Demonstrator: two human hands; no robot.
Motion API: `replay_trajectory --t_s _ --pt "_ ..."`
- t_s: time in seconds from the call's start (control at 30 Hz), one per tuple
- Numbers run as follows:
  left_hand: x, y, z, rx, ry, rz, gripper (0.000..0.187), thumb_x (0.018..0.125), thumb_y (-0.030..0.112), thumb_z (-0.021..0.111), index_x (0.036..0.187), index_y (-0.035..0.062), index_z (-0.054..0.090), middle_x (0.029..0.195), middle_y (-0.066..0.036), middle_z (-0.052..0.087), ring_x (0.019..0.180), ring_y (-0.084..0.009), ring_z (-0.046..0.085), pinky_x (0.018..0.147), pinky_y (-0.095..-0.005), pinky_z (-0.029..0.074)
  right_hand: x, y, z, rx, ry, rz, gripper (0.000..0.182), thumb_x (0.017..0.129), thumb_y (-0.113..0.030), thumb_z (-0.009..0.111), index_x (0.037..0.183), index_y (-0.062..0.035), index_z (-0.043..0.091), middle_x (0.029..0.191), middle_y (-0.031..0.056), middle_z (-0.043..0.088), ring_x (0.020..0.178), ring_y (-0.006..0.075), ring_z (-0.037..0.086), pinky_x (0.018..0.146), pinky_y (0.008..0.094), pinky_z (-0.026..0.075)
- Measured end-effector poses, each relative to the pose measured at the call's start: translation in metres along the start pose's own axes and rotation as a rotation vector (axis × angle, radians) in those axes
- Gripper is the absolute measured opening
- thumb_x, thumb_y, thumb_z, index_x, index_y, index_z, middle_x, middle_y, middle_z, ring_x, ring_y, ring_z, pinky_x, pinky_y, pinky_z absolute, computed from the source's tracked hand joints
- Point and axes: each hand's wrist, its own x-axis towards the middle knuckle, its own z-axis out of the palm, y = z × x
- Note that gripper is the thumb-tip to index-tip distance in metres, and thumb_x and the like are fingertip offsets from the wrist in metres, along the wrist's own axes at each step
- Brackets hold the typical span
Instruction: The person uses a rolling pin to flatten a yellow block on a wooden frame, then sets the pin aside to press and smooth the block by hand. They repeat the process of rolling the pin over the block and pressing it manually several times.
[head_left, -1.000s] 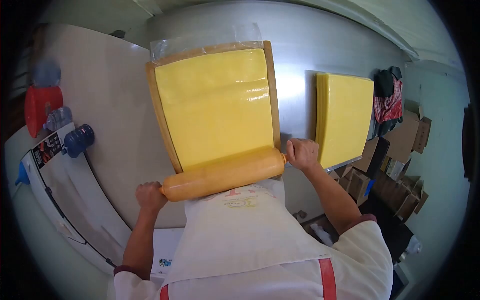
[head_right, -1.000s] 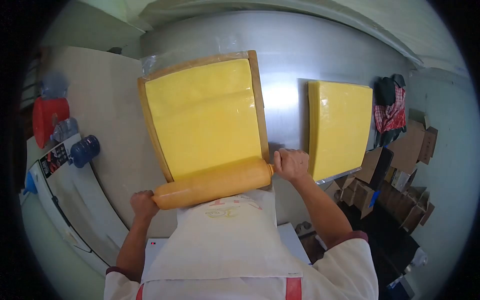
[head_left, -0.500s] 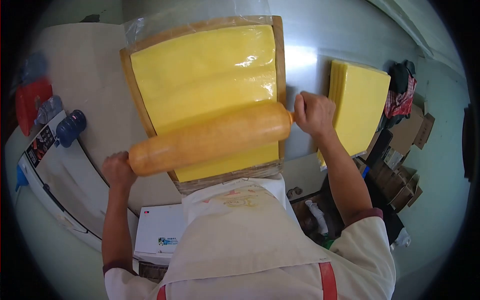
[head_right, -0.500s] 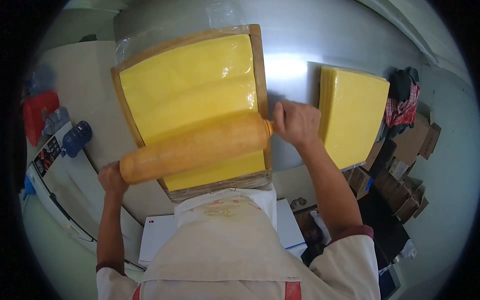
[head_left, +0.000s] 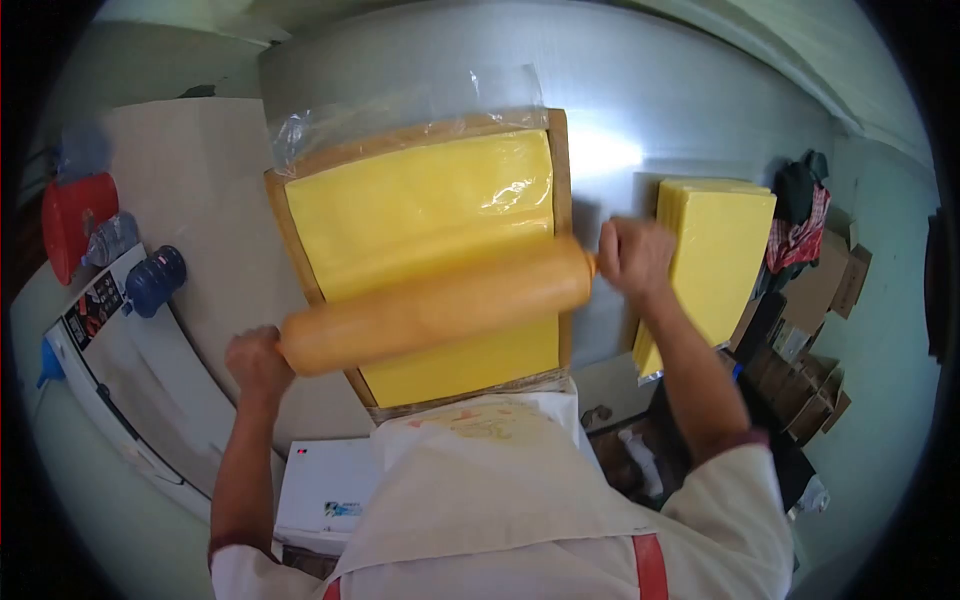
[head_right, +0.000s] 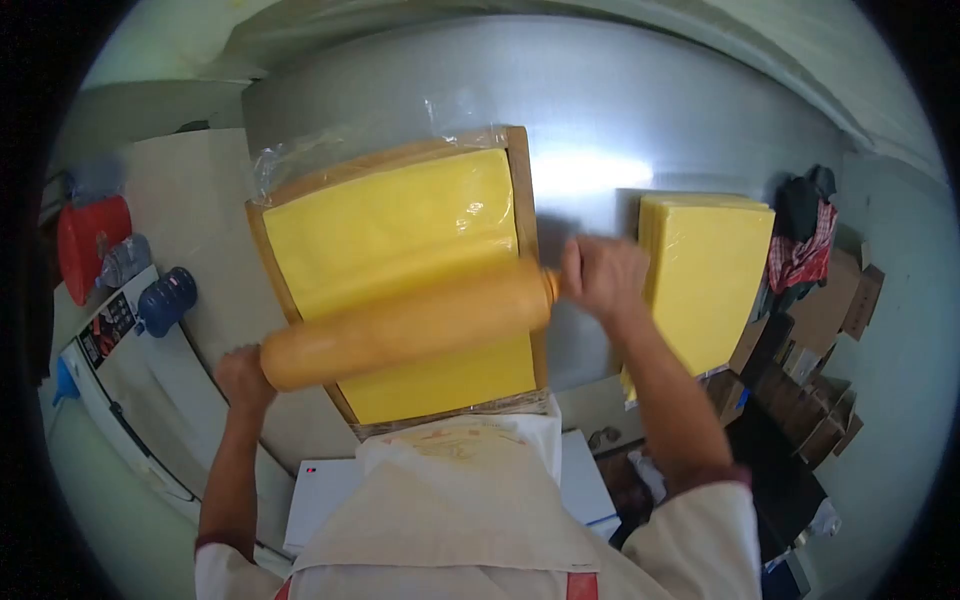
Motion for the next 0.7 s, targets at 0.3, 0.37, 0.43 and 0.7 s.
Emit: replay_trajectory --t_s 0.3,0.37,0.43,0.7 --pt "0.028 0.007 -0.033 -0.142 0.251 0.078 0.016 0.065 0.018 0.068 0.061 0.0084 0.056 0.062 -0.011 0.058 0.06 -0.033 0.057 0.056 -0.0422 0.04 -0.009 -0.004 -0.001 -0.131 -0.076 0.18 0.039 0.091 -0.034 0.047 0.071 -0.0074 0.069 0.064 0.0186 0.064 0.061 0.0392 0.063 0.059 0.0493 0.05" --pt "0.038 0.011 -0.046 -0.287 0.408 0.286 0.012 0.064 0.015 0.064 0.062 0.0081 0.054 0.062 -0.01 0.056 0.06 -0.0334 0.056 0.058 -0.0418 0.041 -0.087 -0.003 0.006 -0.047 -0.132 0.256 0.042 0.094 -0.037 0.047 0.077 -0.0072 0.07 0.069 0.0202 0.066 0.064 0.0391 0.064 0.061 0.0494 0.051" --pt "0.06 0.02 -0.043 -0.433 0.346 0.296 0.01 0.062 0.013 0.061 0.062 0.008 0.052 0.062 -0.01 0.056 0.06 -0.0332 0.055 0.059 -0.042 0.041 -0.169 -0.026 0.003 0.144 -0.221 0.448 0.046 0.099 -0.039 0.044 0.082 -0.005 0.069 0.072 0.023 0.065 0.067 0.0427 0.064 0.065 0.0537 0.049" --pt "0.208 0.124 -0.046 -0.212 0.304 0.572 0.012 0.063 0.018 0.057 0.057 0.009 0.053 0.062 -0.011 0.056 0.06 -0.0339 0.056 0.062 -0.0459 0.045 -0.274 -0.059 0.028 0.371 -0.149 0.996 0.048 0.101 -0.034 0.043 0.076 0.0024 0.06 0.071 0.026 0.059 0.069 0.0474 0.059 0.063 0.0524 0.042"
